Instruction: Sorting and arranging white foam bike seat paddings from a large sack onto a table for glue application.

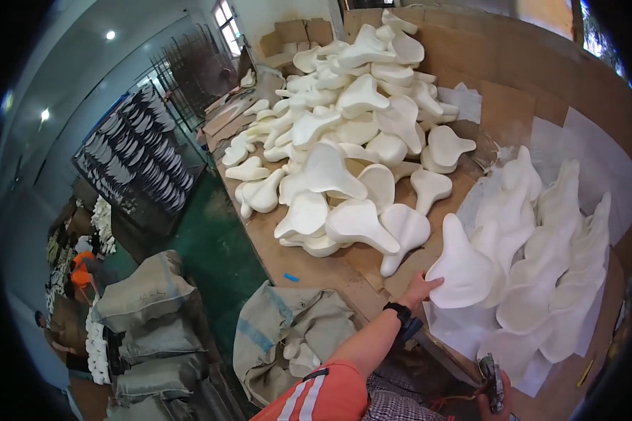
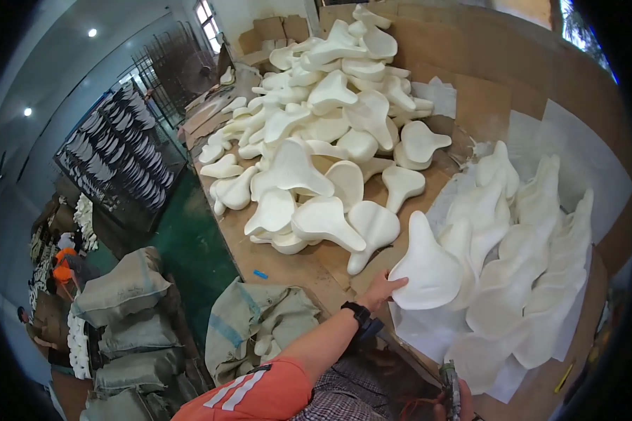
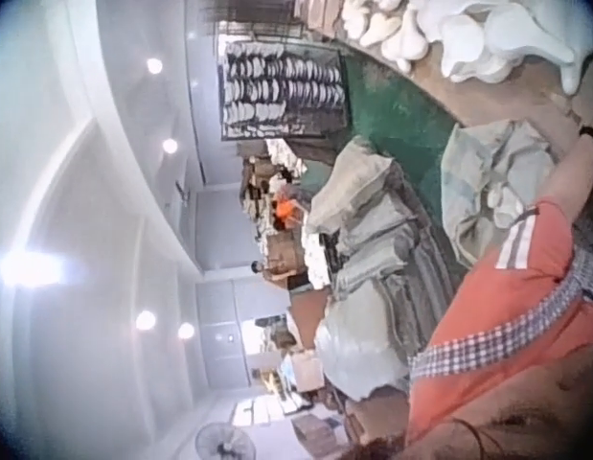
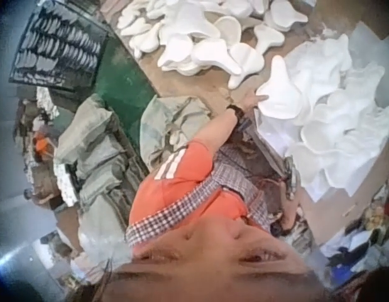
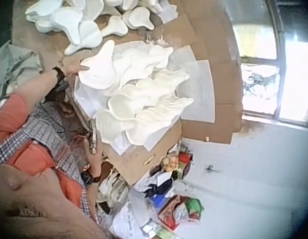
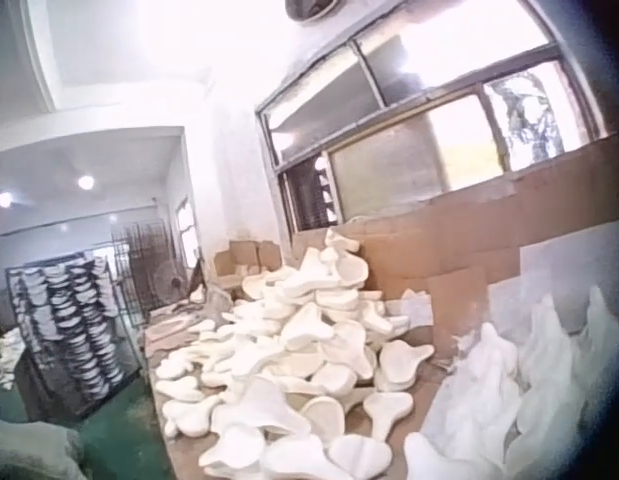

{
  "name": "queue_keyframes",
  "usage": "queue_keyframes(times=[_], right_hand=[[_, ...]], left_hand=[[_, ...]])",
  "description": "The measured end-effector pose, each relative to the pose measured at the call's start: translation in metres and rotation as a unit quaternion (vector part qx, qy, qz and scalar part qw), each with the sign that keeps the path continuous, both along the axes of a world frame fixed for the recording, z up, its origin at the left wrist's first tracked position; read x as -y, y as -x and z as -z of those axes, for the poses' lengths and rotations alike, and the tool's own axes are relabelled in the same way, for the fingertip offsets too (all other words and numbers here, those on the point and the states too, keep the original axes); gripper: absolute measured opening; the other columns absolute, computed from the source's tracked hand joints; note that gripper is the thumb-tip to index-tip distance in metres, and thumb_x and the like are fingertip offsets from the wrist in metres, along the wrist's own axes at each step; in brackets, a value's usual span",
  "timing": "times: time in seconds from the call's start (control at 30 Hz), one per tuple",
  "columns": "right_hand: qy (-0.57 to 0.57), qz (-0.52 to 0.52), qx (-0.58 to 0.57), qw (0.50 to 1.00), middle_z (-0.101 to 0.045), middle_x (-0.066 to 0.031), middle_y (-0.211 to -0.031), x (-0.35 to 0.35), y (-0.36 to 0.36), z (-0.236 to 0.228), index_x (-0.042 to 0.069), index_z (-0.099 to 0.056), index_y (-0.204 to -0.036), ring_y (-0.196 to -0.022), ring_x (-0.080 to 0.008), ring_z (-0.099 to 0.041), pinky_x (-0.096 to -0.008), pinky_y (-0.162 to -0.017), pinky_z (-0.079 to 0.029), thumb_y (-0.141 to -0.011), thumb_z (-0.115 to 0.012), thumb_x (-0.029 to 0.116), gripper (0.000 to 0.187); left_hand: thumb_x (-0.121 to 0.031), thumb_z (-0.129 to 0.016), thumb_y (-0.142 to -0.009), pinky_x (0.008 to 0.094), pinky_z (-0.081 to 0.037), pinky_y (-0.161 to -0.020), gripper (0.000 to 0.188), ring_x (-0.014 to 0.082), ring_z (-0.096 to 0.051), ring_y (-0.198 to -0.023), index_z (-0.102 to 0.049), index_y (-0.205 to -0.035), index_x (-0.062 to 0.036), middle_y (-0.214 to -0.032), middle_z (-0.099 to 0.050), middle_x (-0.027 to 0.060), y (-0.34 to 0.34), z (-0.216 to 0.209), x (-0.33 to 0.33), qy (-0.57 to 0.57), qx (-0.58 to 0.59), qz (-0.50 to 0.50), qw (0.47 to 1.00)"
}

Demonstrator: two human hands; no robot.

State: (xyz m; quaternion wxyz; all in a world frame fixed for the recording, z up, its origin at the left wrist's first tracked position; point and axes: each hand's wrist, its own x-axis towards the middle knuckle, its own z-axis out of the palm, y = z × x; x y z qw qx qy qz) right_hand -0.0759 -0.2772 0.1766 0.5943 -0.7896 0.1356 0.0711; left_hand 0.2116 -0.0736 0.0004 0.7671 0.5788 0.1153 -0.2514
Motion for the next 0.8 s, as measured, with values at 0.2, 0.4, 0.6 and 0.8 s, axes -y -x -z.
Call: queue_keyframes(times=[0.2,0.4,0.6,0.8], right_hand=[[0.008,0.004,0.069,0.998,-0.062,-0.0077,-0.098,-0.008,-0.008,-0.018,-0.001,-0.047,-0.129,-0.088,-0.0159,-0.058,-0.0281,-0.079,-0.048,-0.088,-0.062,0.004,0.043],[-0.089,0.037,0.097,0.991,-0.062,-0.0083,-0.097,0.002,-0.002,-0.036,0.0,-0.042,-0.132,-0.091,-0.0137,-0.06,-0.0278,-0.082,-0.046,-0.081,-0.065,0.006,0.056],[0.028,-0.036,0.069,0.997,-0.062,-0.0051,-0.092,0.006,0.014,-0.065,0.005,-0.047,-0.13,-0.084,-0.0109,-0.057,-0.0264,-0.076,-0.047,-0.082,-0.069,0.009,0.053],[-0.064,0.067,0.153,0.984,-0.061,-0.005,-0.092,-0.005,0.022,-0.063,0.003,-0.047,-0.13,-0.084,-0.0104,-0.058,-0.026,-0.075,-0.048,-0.081,-0.068,0.008,0.054]], left_hand=[[-0.034,-0.061,-0.09,0.0317,-0.049,-0.078,0.051,0.0205,-0.061,-0.092,-0.047,-0.127,-0.0006,-0.108,-0.062,0.0129,0.017,-0.028,-0.025,-0.198,0.274,-0.053,0.94],[-0.031,-0.052,-0.096,0.0289,-0.044,-0.089,0.047,0.0172,-0.055,-0.101,-0.048,-0.13,0.0009,-0.112,-0.061,0.0124,0.024,-0.051,-0.041,-0.145,0.255,-0.068,0.954],[-0.027,-0.05,-0.096,0.0319,-0.044,-0.088,0.037,0.018,-0.056,-0.097,-0.054,-0.121,0.0009,-0.107,-0.062,0.0128,0.023,-0.034,-0.023,-0.146,0.275,-0.02,0.95],[-0.026,-0.049,-0.096,0.0322,-0.044,-0.087,0.037,0.0183,-0.056,-0.095,-0.053,-0.122,0.0009,-0.105,-0.062,0.012,0.04,-0.006,-0.028,-0.176,0.262,0.018,0.949]])
